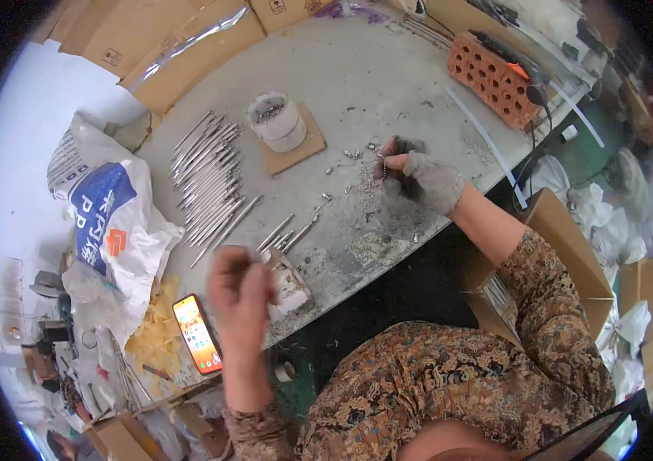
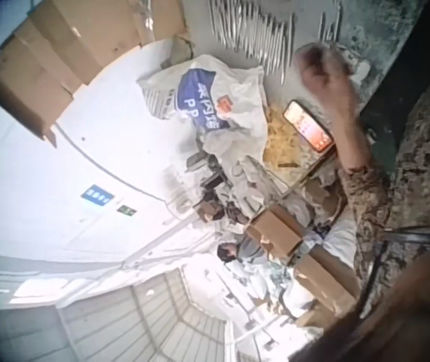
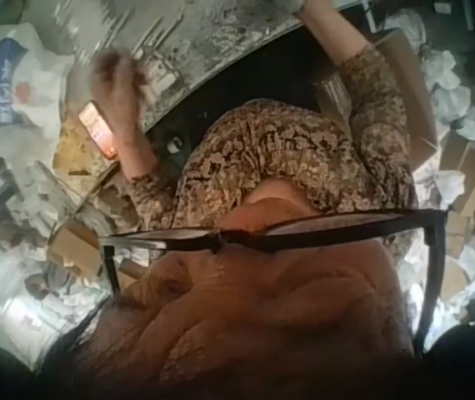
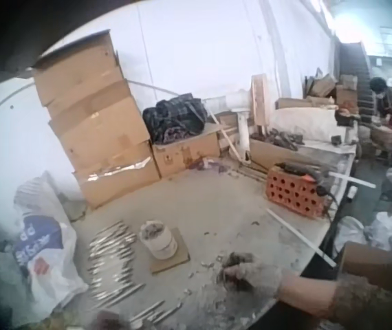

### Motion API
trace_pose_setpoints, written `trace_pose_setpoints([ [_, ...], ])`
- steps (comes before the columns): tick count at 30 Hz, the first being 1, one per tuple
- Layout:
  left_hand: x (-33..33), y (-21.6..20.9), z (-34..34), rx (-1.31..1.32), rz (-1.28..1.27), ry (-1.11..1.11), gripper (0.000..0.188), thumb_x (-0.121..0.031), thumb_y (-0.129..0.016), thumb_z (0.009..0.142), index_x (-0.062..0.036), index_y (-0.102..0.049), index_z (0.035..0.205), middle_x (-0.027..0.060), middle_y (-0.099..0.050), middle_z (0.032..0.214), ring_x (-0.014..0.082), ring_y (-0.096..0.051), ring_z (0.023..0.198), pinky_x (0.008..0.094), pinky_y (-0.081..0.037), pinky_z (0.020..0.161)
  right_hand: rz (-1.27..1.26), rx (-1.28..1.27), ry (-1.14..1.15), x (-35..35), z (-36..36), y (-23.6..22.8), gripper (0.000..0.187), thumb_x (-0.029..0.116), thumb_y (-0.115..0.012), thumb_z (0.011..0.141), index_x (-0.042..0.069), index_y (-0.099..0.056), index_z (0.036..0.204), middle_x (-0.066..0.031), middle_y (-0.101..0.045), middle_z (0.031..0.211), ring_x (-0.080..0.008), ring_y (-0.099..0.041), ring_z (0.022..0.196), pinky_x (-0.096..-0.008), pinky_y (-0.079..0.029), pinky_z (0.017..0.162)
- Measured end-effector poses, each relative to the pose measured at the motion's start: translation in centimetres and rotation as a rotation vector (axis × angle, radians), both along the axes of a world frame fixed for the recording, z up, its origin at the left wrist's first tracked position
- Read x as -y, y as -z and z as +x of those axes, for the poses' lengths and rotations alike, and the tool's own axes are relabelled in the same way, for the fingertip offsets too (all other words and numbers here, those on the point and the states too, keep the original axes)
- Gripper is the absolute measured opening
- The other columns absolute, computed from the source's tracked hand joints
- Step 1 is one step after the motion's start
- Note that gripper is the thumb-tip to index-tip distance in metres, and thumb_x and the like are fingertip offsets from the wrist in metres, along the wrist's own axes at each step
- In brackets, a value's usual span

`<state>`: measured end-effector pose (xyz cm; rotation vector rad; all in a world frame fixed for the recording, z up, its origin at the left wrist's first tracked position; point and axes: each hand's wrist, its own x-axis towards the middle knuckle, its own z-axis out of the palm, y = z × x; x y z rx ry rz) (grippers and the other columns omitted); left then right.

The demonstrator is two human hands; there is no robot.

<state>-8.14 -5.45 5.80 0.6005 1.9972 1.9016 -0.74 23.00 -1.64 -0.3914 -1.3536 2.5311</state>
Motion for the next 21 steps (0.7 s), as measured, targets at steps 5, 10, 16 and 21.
trace_pose_setpoints([
  [5,-4.4,3.6,3.6,0.336,0.073,0.184,0.010,-0.013,-0.052,0.086,-0.0042,-0.051,0.090,0.0043,-0.052,0.069,0.0089,-0.046,0.046,0.0208,-0.036,0.037,0.141,-0.008,-0.061,2.0,1.8,-1.7,0.013,0.012,-0.059,0.080,0.005,-0.053,0.089,-0.0011,-0.052,0.073,-0.0102,-0.049,0.065,-0.0224,-0.041,0.056],
  [10,-5.8,5.0,4.9,0.483,0.129,0.319,0.016,-0.019,-0.051,0.090,-0.0033,-0.051,0.090,0.0041,-0.052,0.068,0.0090,-0.044,0.044,0.0206,-0.035,0.037,0.439,0.008,-0.097,4.9,4.9,-3.7,0.013,0.015,-0.059,0.080,0.005,-0.053,0.086,0.0006,-0.049,0.072,-0.0077,-0.047,0.066,-0.0218,-0.039,0.056],
  [16,-5.9,5.2,5.7,0.523,0.067,0.323,0.014,-0.017,-0.053,0.089,-0.0034,-0.049,0.088,0.0039,-0.053,0.066,0.0103,-0.046,0.043,0.0211,-0.035,0.036,0.479,-0.050,-0.083,6.1,5.5,-3.0,0.016,0.013,-0.061,0.078,0.003,-0.052,0.086,0.0011,-0.050,0.074,-0.0064,-0.045,0.069,-0.0207,-0.038,0.061],
  [21,-5.7,5.0,5.9,0.547,0.065,0.324,0.014,-0.016,-0.056,0.088,-0.0037,-0.049,0.088,0.0031,-0.054,0.067,0.0088,-0.049,0.045,0.0209,-0.037,0.037,0.590,-0.068,-0.024,6.5,5.5,-2.3,0.015,0.013,-0.061,0.079,0.004,-0.051,0.085,0.0008,-0.049,0.075,-0.0066,-0.045,0.070,-0.0214,-0.039,0.062],
])
